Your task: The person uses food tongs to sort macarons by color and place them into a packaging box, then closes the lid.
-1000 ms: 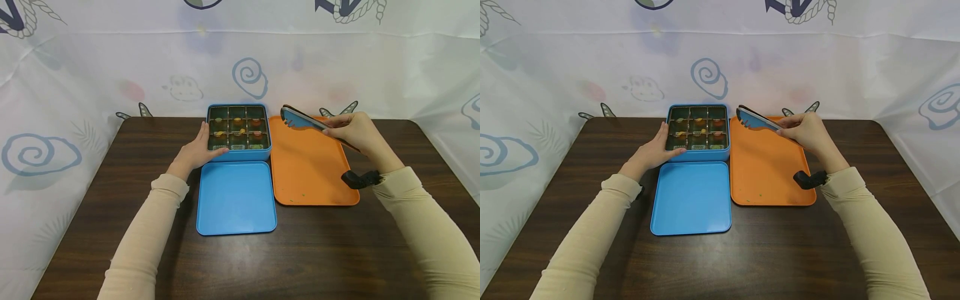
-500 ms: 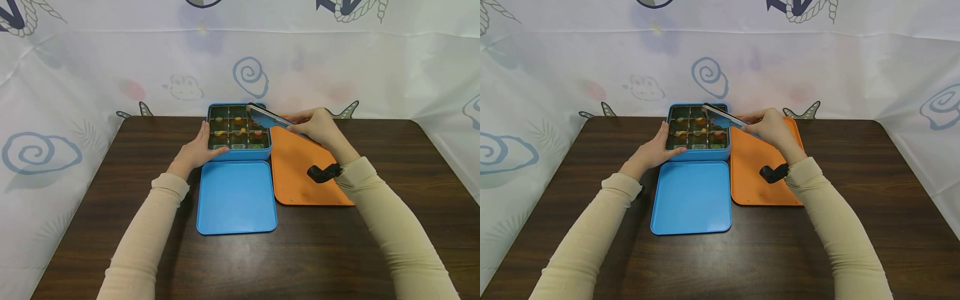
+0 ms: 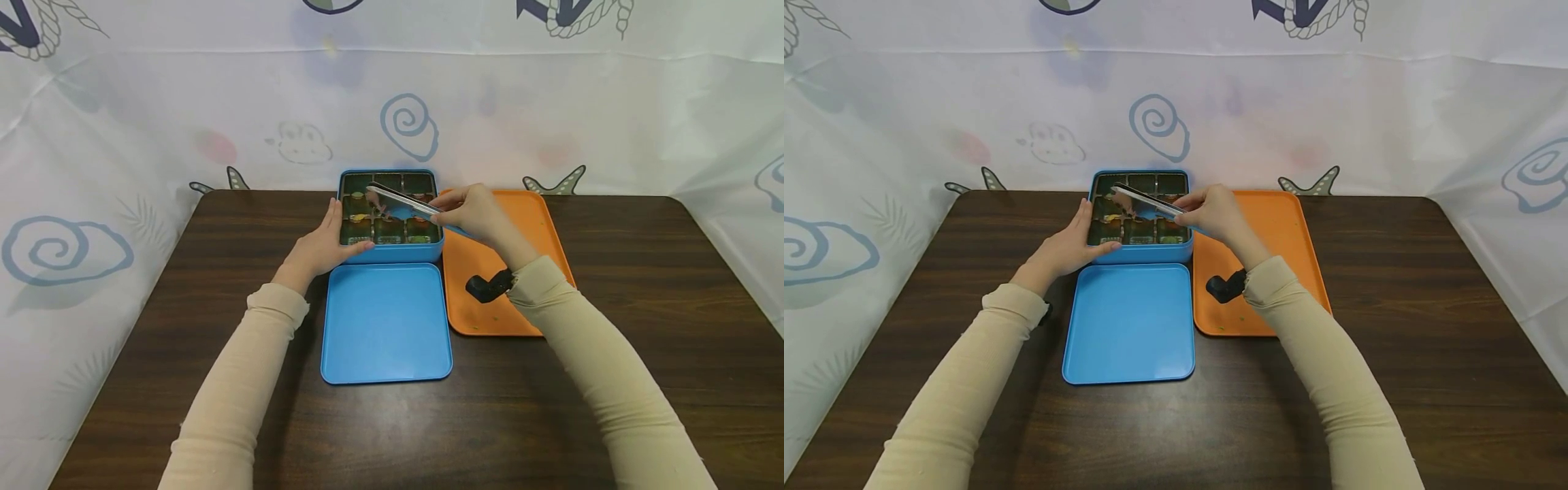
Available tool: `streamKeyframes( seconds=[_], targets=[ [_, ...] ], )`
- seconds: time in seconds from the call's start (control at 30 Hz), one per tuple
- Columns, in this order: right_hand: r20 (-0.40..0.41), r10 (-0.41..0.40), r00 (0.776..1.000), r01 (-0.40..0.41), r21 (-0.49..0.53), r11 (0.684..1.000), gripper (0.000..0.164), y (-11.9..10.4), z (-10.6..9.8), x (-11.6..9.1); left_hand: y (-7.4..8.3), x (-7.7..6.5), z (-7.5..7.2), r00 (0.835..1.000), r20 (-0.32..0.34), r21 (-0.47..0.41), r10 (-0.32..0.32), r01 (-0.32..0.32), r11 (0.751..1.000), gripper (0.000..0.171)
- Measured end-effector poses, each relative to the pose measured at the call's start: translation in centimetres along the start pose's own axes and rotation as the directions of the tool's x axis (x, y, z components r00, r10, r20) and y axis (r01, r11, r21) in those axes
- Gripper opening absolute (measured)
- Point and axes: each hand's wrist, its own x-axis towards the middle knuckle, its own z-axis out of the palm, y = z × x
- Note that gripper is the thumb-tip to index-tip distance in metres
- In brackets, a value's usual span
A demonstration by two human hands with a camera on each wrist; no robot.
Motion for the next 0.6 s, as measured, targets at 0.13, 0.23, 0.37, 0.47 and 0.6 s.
streamKeyframes(
  seconds=[0.13,0.23,0.37,0.47,0.6],
  targets=[
    [0.016,-0.004,1.000,0.004,-0.031,0.999,0.030,-0.4,1.1,0.3,-0.1,0.0,0.0,1.000,-0.005,-0.006,0.002,-0.002,1.000,0.114],
    [0.024,-0.011,1.000,0.013,-0.065,0.998,0.030,-0.6,1.9,0.5,-0.1,0.1,0.0,1.000,-0.009,-0.018,0.006,-0.006,1.000,0.115],
    [0.019,-0.011,1.000,0.013,-0.087,0.996,0.028,-0.8,2.7,0.8,-0.2,0.1,0.0,1.000,-0.011,-0.020,0.012,-0.012,1.000,0.115],
    [0.012,-0.008,1.000,0.009,-0.091,0.996,0.029,-0.9,3.2,1.0,-0.2,0.1,0.0,1.000,-0.007,-0.015,0.014,-0.014,1.000,0.115],
    [0.006,-0.011,1.000,0.012,-0.090,0.996,0.031,-1.0,3.7,1.3,-0.1,-0.1,-0.1,1.000,0.000,-0.014,0.008,-0.008,1.000,0.116]
  ],
)
